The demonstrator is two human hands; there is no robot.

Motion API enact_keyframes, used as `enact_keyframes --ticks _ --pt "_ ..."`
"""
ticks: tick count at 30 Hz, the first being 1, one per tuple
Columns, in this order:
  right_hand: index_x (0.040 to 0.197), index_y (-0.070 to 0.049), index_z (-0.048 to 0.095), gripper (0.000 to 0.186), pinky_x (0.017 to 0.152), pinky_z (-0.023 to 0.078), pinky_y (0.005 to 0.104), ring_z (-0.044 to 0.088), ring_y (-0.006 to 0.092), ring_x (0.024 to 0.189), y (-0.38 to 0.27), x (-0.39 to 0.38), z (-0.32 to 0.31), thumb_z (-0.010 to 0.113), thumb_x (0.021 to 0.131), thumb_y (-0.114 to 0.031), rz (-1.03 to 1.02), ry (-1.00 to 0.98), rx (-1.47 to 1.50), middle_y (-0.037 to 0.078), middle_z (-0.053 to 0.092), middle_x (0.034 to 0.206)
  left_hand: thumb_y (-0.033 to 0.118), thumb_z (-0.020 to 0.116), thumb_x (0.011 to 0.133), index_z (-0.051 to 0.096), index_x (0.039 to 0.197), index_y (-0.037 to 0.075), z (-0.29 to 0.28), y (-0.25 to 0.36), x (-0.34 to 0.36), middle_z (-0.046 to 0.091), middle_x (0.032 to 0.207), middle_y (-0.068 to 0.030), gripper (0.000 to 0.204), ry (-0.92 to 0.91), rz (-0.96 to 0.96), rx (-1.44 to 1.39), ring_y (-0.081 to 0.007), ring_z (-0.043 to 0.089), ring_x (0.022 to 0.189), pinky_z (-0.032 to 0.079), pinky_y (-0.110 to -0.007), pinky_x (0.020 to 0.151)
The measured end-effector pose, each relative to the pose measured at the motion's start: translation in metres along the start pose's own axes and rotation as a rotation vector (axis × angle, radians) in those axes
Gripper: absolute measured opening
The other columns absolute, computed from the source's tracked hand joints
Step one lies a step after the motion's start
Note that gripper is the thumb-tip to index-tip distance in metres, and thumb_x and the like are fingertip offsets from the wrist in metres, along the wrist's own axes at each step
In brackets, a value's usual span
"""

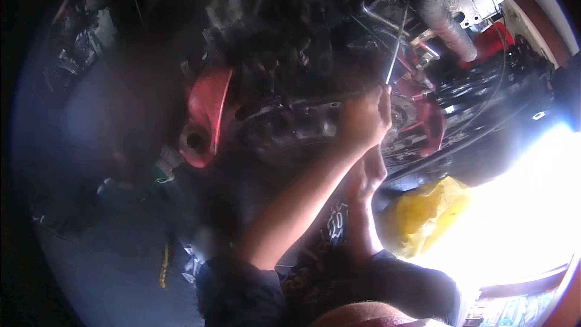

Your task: The person uses a long metal tool to manipulate components within a truck engine bay while another person assists on the left.

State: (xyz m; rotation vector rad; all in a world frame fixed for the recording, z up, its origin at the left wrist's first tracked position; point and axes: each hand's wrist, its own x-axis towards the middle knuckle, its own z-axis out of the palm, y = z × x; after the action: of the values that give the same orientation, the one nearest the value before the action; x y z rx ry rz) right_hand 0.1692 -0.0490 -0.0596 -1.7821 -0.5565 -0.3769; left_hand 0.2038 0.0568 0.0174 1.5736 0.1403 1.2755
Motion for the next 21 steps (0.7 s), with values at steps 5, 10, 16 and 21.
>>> enact_keyframes --ticks 5,10,16,21 --pt "0.118 0.009 0.057 0.047 0.081 0.046 0.0285 0.056 0.0139 0.091 -0.004 -0.002 0.006 0.059 0.09 -0.03 0.0 -0.023 0.017 0.011 0.066 0.1 0.015 0.055 0.091 0.054 0.064 0.006 -0.005 -0.006 0.001 0.054 0.056 -0.018 0.029 0.012 0.027 0.06 -0.0375 0.057 0.05 0.042 -0.044 0.047" --pt "0.126 0.011 0.048 0.049 0.089 0.043 0.0285 0.053 0.0153 0.103 -0.021 -0.007 0.015 0.059 0.09 -0.021 0.031 -0.065 0.092 0.013 0.061 0.113 0.019 0.055 0.092 0.055 0.064 0.006 -0.023 0.009 0.003 0.056 0.054 -0.0187 0.031 -0.008 -0.026 0.205 -0.0383 0.059 0.05 0.046 -0.046 0.046" --pt "0.136 0.013 0.038 0.056 0.098 0.039 0.0285 0.05 0.0169 0.116 -0.074 0.016 0.008 0.06 0.09 -0.01 0.184 -0.099 0.257 0.015 0.054 0.129 0.018 0.056 0.092 0.055 0.064 0.005 -0.013 0.024 0.02 0.054 0.052 -0.0181 0.031 0.009 -0.005 0.155 -0.0382 0.058 0.048 0.046 -0.045 0.044" --pt "0.125 0.01 0.05 0.047 0.087 0.044 0.0306 0.055 0.0171 0.1 -0.078 0.017 0.019 0.055 0.092 -0.023 -0.065 -0.031 0.045 0.013 0.062 0.113 0.017 0.055 0.092 0.056 0.064 0.007 -0.014 0.025 0.034 0.055 0.052 -0.016 0.03 0.104 0.075 0.166 -0.0369 0.057 0.047 0.047 -0.043 0.046"
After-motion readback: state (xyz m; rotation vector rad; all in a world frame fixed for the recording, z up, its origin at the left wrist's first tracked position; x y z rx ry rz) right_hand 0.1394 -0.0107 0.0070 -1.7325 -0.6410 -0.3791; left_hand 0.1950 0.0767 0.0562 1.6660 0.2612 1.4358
